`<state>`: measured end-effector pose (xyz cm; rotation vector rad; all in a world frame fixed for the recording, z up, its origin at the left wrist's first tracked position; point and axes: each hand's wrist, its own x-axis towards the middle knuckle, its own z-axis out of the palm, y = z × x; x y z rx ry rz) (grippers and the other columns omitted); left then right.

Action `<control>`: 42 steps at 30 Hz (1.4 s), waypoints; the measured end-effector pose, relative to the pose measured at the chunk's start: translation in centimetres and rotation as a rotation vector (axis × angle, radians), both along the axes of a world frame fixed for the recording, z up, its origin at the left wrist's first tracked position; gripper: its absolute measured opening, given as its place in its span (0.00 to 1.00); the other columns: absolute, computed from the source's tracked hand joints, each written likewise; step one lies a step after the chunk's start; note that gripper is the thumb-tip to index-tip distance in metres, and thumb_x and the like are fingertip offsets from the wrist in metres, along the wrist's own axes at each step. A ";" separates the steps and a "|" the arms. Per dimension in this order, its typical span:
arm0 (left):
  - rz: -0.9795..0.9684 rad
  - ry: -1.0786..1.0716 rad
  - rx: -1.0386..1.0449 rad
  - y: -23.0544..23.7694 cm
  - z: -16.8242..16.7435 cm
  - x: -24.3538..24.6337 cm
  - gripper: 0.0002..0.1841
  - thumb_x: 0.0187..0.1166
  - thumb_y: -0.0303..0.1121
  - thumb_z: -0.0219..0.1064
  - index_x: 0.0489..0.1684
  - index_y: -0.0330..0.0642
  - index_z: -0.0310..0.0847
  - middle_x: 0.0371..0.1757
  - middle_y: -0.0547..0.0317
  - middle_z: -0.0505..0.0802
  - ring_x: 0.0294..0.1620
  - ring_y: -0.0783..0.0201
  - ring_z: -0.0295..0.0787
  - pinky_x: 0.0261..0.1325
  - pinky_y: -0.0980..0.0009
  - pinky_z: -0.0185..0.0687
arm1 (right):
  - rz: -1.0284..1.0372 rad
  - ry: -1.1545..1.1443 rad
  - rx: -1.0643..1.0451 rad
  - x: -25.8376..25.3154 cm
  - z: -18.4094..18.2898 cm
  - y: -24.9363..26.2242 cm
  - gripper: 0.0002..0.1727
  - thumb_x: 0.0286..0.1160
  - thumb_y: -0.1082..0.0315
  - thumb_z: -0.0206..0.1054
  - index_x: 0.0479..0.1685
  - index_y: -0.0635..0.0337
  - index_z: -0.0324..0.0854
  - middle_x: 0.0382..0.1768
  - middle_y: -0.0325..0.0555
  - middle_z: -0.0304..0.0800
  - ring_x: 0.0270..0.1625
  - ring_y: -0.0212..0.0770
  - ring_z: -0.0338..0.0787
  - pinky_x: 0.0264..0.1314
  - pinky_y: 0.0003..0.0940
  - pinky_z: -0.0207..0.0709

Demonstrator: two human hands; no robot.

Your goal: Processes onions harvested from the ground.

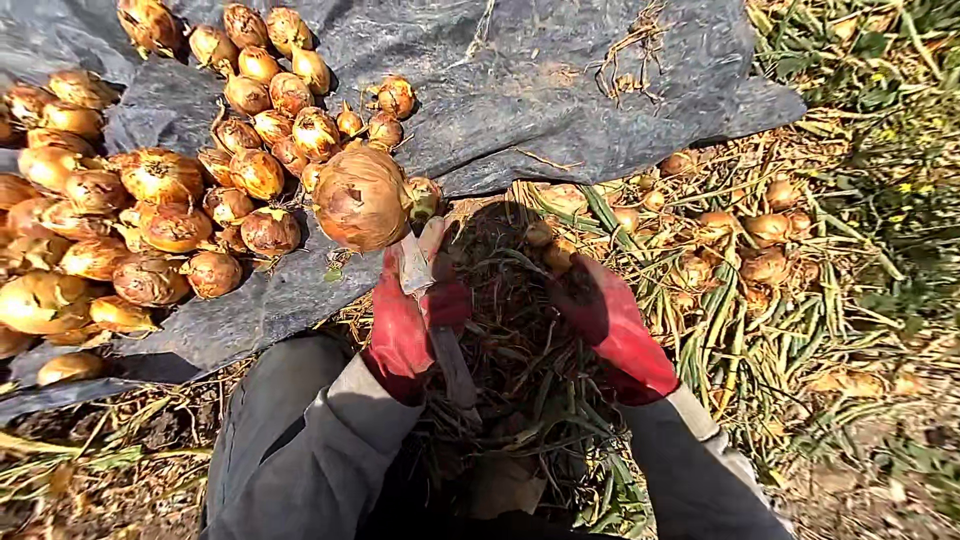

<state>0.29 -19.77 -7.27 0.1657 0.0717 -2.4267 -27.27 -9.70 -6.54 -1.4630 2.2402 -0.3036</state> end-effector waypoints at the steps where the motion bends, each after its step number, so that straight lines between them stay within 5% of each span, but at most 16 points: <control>1: 0.000 0.012 -0.008 0.0 0.5 -0.2 0.35 0.81 0.73 0.37 0.47 0.54 0.80 0.21 0.70 0.78 0.14 0.75 0.71 0.15 0.80 0.69 | -0.045 0.038 0.015 -1.0 -1.1 -1.2 0.39 0.71 0.52 0.76 0.84 0.53 0.69 0.67 0.61 0.86 0.67 0.63 0.87 0.67 0.71 0.78; 5: -0.179 -0.598 -0.154 2.9 2.8 -2.0 0.35 0.85 0.71 0.32 0.69 0.64 0.76 0.44 0.63 0.93 0.21 0.73 0.80 0.19 0.80 0.74 | -0.103 0.038 0.202 -4.3 -6.5 -6.3 0.43 0.62 0.45 0.80 0.78 0.55 0.73 0.64 0.62 0.87 0.67 0.63 0.87 0.69 0.71 0.78; 8: -0.373 -1.069 -0.317 3.8 4.0 -3.3 0.23 0.87 0.59 0.56 0.63 0.54 0.84 0.39 0.57 0.94 0.23 0.67 0.85 0.26 0.73 0.82 | -0.088 -0.035 0.191 -4.0 -6.9 -6.9 0.39 0.59 0.52 0.82 0.73 0.60 0.77 0.64 0.63 0.87 0.68 0.62 0.86 0.71 0.69 0.78; 12: -0.377 -1.240 -0.669 4.1 2.1 -3.7 0.25 0.89 0.59 0.51 0.70 0.56 0.79 0.35 0.58 0.92 0.23 0.63 0.86 0.26 0.65 0.87 | -0.051 -0.306 -0.090 1.1 -1.6 -2.3 0.52 0.59 0.67 0.81 0.91 0.39 0.59 0.73 0.51 0.83 0.65 0.51 0.90 0.62 0.62 0.85; 14: -0.347 -1.261 -0.883 4.2 1.9 -3.7 0.30 0.88 0.59 0.54 0.89 0.67 0.62 0.41 0.56 0.91 0.27 0.60 0.87 0.28 0.58 0.87 | 0.019 -0.469 -0.045 3.3 2.1 0.5 0.56 0.61 0.68 0.81 0.93 0.24 0.54 0.72 0.41 0.84 0.58 0.43 0.93 0.53 0.54 0.92; 16: -0.335 -1.249 -1.076 4.4 2.5 -3.7 0.33 0.86 0.61 0.55 0.90 0.66 0.60 0.54 0.57 0.93 0.40 0.62 0.92 0.41 0.55 0.91 | 0.110 -0.604 0.010 3.9 3.8 2.5 0.53 0.61 0.69 0.79 0.91 0.25 0.58 0.68 0.37 0.88 0.54 0.39 0.94 0.51 0.49 0.94; 18: -0.352 -1.200 -1.167 4.4 3.3 -3.7 0.29 0.88 0.59 0.53 0.89 0.67 0.64 0.62 0.62 0.92 0.49 0.65 0.93 0.51 0.55 0.92 | 0.131 -0.679 0.041 3.2 4.7 3.8 0.42 0.65 0.66 0.75 0.86 0.31 0.69 0.55 0.37 0.93 0.42 0.38 0.95 0.41 0.43 0.94; 20: -0.333 -1.160 -1.114 4.7 3.7 -3.7 0.24 0.88 0.55 0.56 0.81 0.67 0.74 0.50 0.61 0.93 0.34 0.65 0.91 0.34 0.59 0.91 | 0.076 -0.778 0.026 2.2 5.3 5.0 0.27 0.74 0.64 0.69 0.76 0.39 0.81 0.40 0.39 0.95 0.25 0.36 0.89 0.25 0.34 0.88; 22: -0.293 -1.157 -1.094 4.9 4.1 -3.6 0.20 0.88 0.52 0.59 0.75 0.65 0.80 0.45 0.64 0.93 0.32 0.68 0.89 0.33 0.63 0.89 | -0.020 -0.760 -0.010 1.8 6.0 5.8 0.11 0.78 0.58 0.67 0.53 0.46 0.89 0.24 0.38 0.90 0.17 0.33 0.82 0.18 0.28 0.79; 24: -0.197 -1.208 -1.128 5.1 4.4 -3.5 0.18 0.88 0.50 0.60 0.72 0.63 0.83 0.43 0.67 0.94 0.33 0.72 0.89 0.37 0.65 0.90 | -0.072 -0.542 -0.124 2.3 6.8 6.3 0.12 0.78 0.51 0.68 0.37 0.47 0.89 0.17 0.36 0.84 0.15 0.33 0.79 0.15 0.30 0.75; 27: -0.084 -1.285 -1.122 5.5 4.6 -3.5 0.22 0.86 0.53 0.61 0.75 0.60 0.81 0.47 0.65 0.94 0.40 0.70 0.91 0.43 0.62 0.91 | -0.017 0.017 -0.428 3.7 7.3 6.4 0.21 0.81 0.46 0.63 0.28 0.51 0.85 0.21 0.36 0.84 0.22 0.32 0.83 0.23 0.37 0.78; 29: -0.193 -1.277 -1.126 5.3 5.3 -3.3 0.37 0.75 0.58 0.72 0.87 0.65 0.67 0.66 0.62 0.91 0.59 0.65 0.91 0.60 0.53 0.89 | 0.146 0.186 -0.570 4.5 6.8 6.4 0.20 0.84 0.53 0.61 0.30 0.59 0.86 0.24 0.46 0.89 0.28 0.41 0.90 0.32 0.45 0.84; 31: -0.291 -1.276 -1.143 5.4 5.6 -3.4 0.52 0.61 0.58 0.83 0.92 0.68 0.56 0.70 0.61 0.88 0.62 0.62 0.89 0.61 0.50 0.89 | 0.340 0.168 -0.517 5.7 5.7 6.6 0.15 0.82 0.57 0.60 0.34 0.55 0.87 0.30 0.45 0.92 0.37 0.45 0.93 0.43 0.50 0.87; 35: -0.365 -1.290 -1.285 5.9 4.6 -2.7 0.23 0.67 0.45 0.78 0.60 0.48 0.86 0.50 0.57 0.94 0.53 0.60 0.91 0.58 0.51 0.87 | 0.325 0.145 -0.213 8.2 4.3 6.5 0.13 0.69 0.60 0.66 0.36 0.58 0.91 0.34 0.54 0.95 0.41 0.59 0.96 0.42 0.65 0.86; 38: -0.386 -1.335 -1.245 5.0 4.2 -2.3 0.11 0.72 0.44 0.74 0.44 0.50 0.90 0.41 0.61 0.94 0.45 0.64 0.92 0.51 0.55 0.88 | 0.114 0.272 0.217 7.3 6.2 3.1 0.08 0.73 0.63 0.69 0.40 0.56 0.92 0.36 0.57 0.94 0.43 0.63 0.94 0.42 0.67 0.83; 42: -0.141 -1.208 -0.748 1.7 4.6 -1.2 0.16 0.83 0.48 0.68 0.59 0.50 0.87 0.34 0.61 0.94 0.28 0.68 0.91 0.31 0.68 0.91 | 0.101 0.341 0.448 1.0 3.4 -1.3 0.12 0.81 0.60 0.67 0.48 0.57 0.90 0.46 0.62 0.93 0.53 0.67 0.91 0.53 0.73 0.80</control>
